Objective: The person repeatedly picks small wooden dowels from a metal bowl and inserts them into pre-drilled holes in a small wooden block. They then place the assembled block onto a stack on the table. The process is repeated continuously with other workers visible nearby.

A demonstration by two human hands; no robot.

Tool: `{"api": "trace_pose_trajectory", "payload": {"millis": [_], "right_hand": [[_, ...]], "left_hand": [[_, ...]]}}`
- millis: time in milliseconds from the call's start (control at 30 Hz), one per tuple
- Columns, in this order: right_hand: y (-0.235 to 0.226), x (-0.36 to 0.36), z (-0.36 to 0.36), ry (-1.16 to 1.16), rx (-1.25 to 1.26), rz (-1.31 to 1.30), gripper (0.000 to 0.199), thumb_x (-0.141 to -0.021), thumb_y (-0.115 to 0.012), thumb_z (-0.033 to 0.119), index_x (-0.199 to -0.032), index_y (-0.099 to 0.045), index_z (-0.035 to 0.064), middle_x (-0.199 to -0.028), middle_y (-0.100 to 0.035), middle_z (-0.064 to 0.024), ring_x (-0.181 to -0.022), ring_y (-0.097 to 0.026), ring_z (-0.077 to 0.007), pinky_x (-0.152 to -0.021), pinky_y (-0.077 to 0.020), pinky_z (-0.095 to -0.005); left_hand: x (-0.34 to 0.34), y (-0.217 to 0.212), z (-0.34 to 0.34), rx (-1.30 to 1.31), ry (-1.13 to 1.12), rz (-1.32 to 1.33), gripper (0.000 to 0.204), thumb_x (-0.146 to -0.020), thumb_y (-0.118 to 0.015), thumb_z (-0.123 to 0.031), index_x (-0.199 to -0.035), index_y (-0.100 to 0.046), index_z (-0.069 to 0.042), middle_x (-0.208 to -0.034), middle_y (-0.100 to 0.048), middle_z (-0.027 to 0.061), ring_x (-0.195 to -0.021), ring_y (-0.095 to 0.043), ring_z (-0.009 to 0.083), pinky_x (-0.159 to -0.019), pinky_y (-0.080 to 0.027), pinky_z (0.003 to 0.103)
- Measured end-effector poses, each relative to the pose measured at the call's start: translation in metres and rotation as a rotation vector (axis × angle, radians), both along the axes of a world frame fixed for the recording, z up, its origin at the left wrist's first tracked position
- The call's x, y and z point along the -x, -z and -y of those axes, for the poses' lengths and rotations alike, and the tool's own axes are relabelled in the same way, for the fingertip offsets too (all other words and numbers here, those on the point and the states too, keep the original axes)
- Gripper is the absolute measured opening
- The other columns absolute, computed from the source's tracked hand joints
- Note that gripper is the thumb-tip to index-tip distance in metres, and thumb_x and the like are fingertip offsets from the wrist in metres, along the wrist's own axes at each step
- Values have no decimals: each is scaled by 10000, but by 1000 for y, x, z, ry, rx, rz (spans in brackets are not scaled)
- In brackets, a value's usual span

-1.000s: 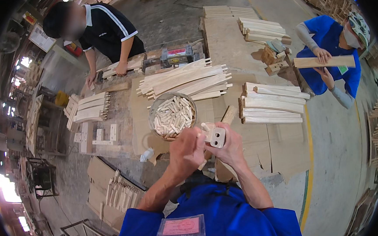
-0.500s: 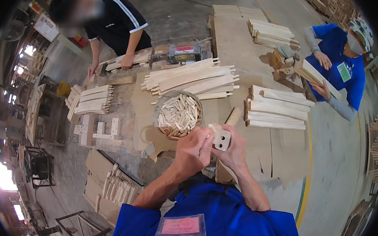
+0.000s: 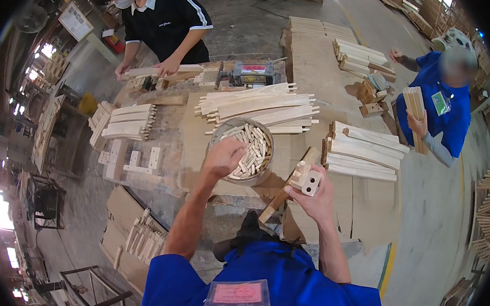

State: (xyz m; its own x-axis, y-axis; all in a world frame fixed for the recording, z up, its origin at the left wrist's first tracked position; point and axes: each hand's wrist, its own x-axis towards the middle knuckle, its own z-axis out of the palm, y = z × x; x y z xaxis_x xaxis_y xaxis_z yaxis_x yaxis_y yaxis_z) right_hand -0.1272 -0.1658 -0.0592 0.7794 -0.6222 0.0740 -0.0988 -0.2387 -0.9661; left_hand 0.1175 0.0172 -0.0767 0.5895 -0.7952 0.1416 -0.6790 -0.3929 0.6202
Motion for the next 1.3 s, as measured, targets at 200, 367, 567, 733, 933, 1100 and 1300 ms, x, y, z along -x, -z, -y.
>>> {"api": "trace_pose_trajectory", "payload": {"millis": [200,367,567,733,933,1100,1300], "right_hand": [[-3,3,5,37,22,-13,674,-666,-941,234,-1197,-585,20,-970,-722,-97,-890,-701,-175,-804,-570,-330],[-3,-2,1,4,81,9,671,-660,-936,292,-1186,-599,47,-951,-726,-119,-869,-726,-229,-787,-575,-349],[-2,0,-1,-22,117,-17,632,-654,-949,262,-1138,-600,53,-932,-722,-76,-817,-697,-167,-752,-567,-328],[-7,-9,-11,-81,153,-26,597,-649,-945,270,-1116,-630,72,-924,-720,-81,-815,-705,-184,-742,-571,-338],[-8,-18,-18,-114,187,-11,612,-633,-941,267,-1130,-636,79,-954,-719,-100,-852,-719,-250,-760,-573,-356],[-4,-17,-15,-92,234,23,584,-653,-912,288,-1126,-643,77,-977,-717,-122,-884,-712,-301,-780,-568,-393],[-13,-20,-13,-134,171,-18,563,-657,-904,306,-1112,-655,87,-965,-716,-120,-888,-709,-318,-770,-564,-412]], "left_hand": [[-5,30,14,-579,195,179,154,-906,-613,-166,-1030,-691,-118,-1019,-640,123,-989,-640,367,-816,-513,490],[-14,23,-11,-396,172,205,138,-914,-611,-163,-1000,-659,-66,-971,-637,141,-920,-648,341,-769,-508,469],[45,-119,23,207,100,-201,169,-889,-687,-90,-1045,-659,-34,-901,-610,107,-773,-600,236,-720,-490,344],[80,-151,40,342,366,-39,154,-850,-709,-53,-998,-669,-35,-952,-613,99,-878,-611,249,-773,-485,341],[106,-147,44,181,369,268,146,-783,-724,-42,-916,-666,-61,-989,-622,105,-993,-613,319,-860,-458,408],[111,-136,49,103,334,278,147,-772,-719,-61,-886,-626,-50,-973,-626,104,-985,-610,307,-865,-436,438],[115,-130,50,66,338,413,161,-761,-717,-62,-884,-612,-61,-935,-618,74,-978,-607,274,-891,-418,420]]}}
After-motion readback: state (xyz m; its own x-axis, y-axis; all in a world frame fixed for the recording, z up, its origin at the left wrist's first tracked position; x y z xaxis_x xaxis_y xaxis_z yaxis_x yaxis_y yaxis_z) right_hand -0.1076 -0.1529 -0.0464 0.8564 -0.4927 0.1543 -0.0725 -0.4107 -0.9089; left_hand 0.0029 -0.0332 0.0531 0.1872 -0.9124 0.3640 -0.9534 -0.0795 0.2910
